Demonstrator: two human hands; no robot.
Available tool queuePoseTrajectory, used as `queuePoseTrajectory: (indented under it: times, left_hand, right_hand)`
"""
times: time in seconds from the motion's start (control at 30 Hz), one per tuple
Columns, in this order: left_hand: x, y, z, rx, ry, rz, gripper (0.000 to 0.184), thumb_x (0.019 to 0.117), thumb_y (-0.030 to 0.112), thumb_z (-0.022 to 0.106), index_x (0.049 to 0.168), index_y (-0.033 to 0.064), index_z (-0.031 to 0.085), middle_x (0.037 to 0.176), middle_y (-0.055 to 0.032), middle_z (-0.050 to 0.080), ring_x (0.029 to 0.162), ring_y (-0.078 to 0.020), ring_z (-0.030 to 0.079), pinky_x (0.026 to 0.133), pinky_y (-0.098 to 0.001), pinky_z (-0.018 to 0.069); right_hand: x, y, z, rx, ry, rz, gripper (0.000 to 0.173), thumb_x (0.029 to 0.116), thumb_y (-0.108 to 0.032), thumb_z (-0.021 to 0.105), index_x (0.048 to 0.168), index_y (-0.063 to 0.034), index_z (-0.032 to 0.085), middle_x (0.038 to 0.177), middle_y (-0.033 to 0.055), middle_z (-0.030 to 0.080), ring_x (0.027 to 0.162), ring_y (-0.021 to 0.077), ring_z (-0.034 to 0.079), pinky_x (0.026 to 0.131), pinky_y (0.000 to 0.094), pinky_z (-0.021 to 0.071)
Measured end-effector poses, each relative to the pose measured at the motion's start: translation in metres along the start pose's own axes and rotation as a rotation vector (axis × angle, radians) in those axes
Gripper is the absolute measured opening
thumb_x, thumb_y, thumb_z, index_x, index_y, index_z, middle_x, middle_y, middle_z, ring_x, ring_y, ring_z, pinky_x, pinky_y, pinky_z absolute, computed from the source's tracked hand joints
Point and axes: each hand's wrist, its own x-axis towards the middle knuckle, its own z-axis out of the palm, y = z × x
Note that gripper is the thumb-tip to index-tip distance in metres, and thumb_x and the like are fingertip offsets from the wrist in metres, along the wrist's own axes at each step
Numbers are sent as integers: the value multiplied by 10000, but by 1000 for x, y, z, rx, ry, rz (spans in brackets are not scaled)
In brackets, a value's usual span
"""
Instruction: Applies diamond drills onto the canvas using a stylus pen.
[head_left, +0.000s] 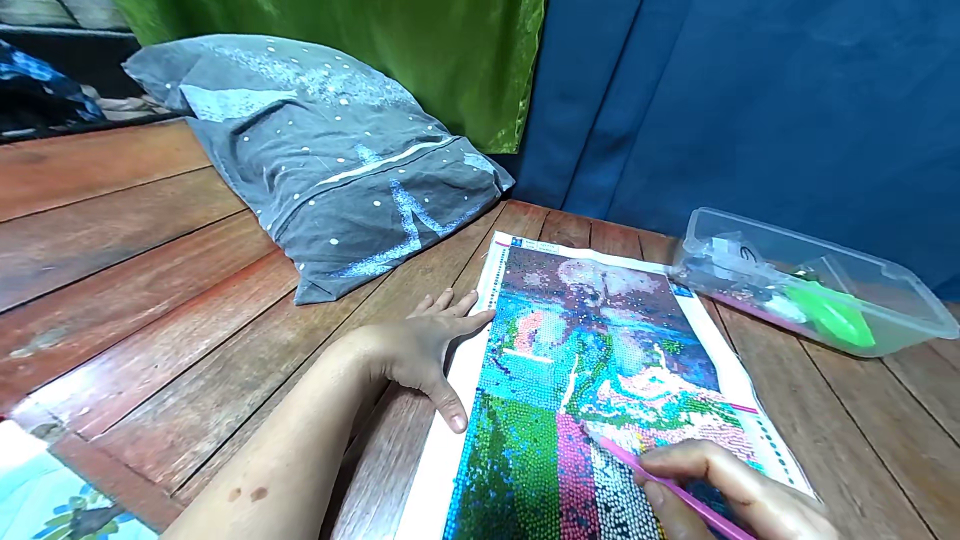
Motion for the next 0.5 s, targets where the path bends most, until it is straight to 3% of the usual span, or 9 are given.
queuePoseTrajectory:
  times: [0.1, 0.33, 0.5]
  left_hand:
    - [0, 0, 0, 13, -6, -3, 1288, 627, 365, 976, 1652, 199, 214, 1735, -102, 26, 1583, -403, -54, 1249, -595, -8]
    - [1, 0, -3, 23, -40, 2, 1297, 639, 408, 964, 1657, 214, 184, 1735, -95, -11, 1580, -404, -81, 1247, -595, -9]
    - [-1, 1, 0, -10, 24, 17, 1287, 606, 335, 989, 1643, 164, 247, 1731, -123, 47, 1582, -413, -41, 1252, -594, -3]
  right_hand:
    - [0, -2, 2, -74, -1, -47, 114, 890, -25, 625, 904, 64, 695, 777, 170, 695, 749, 109, 643, 733, 171, 497]
    - [0, -1, 5, -101, 0, -75, 105, 885, -20, 625, 893, 61, 691, 768, 166, 692, 754, 119, 641, 751, 171, 490]
    - [0, 1, 6, -109, 0, -82, 118, 901, -39, 625, 896, 57, 693, 761, 159, 690, 745, 122, 640, 748, 174, 490]
